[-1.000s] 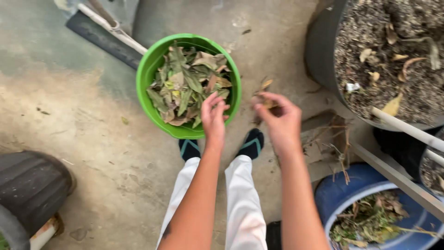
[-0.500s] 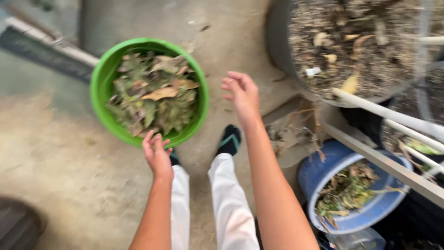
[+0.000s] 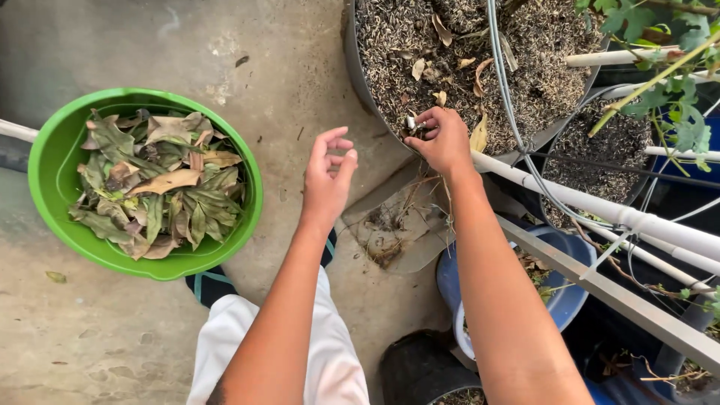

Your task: Sorting and collecting dried leaves from various plant pots into a green bucket for disposal or composting.

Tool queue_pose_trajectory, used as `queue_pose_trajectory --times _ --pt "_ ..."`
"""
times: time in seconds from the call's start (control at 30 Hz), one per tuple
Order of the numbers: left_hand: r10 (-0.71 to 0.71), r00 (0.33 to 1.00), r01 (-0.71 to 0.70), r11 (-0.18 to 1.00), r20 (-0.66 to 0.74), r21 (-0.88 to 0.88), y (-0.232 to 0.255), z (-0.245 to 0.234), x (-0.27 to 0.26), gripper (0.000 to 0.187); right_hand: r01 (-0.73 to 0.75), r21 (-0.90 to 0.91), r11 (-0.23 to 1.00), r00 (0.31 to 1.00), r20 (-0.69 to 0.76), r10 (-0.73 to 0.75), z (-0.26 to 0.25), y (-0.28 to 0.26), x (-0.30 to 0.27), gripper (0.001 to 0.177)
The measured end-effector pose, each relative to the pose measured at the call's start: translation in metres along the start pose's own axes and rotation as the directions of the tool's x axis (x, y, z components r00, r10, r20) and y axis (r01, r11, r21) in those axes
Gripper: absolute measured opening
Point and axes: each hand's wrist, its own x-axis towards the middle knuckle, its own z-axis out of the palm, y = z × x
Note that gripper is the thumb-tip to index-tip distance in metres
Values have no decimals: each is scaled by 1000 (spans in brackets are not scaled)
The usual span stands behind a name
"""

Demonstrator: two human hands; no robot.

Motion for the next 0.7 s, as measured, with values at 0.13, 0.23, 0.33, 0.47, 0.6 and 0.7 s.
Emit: queue_pose_trajectory --times 0.13,0.23,0.33,0.47,0.6,0.7 --pt "-12 1000 12 1000 14 24 13 5 -2 42 17 -65 998 998 -53 -21 -2 -20 -10 42" --pt "-34 999 34 997 -4 68 11 -2 -11 43 11 -136 991 997 -76 -21 -3 -30 -17 38" --pt "-36 999 37 998 -16 42 4 -11 -15 44 85 -85 993 991 -99 -93 -4 -28 -15 51" --pt "-46 998 48 996 -34 70 3 -18 -21 43 215 -71 974 975 -49 -219 3 -2 -6 35" --pt "-68 997 70 996 -32 52 3 -19 -26 42 177 -2 984 981 -83 -176 4 6 -6 15" --pt "-67 997 70 994 -29 88 7 -19 -29 41 21 120 993 992 -129 -5 1 9 -11 11"
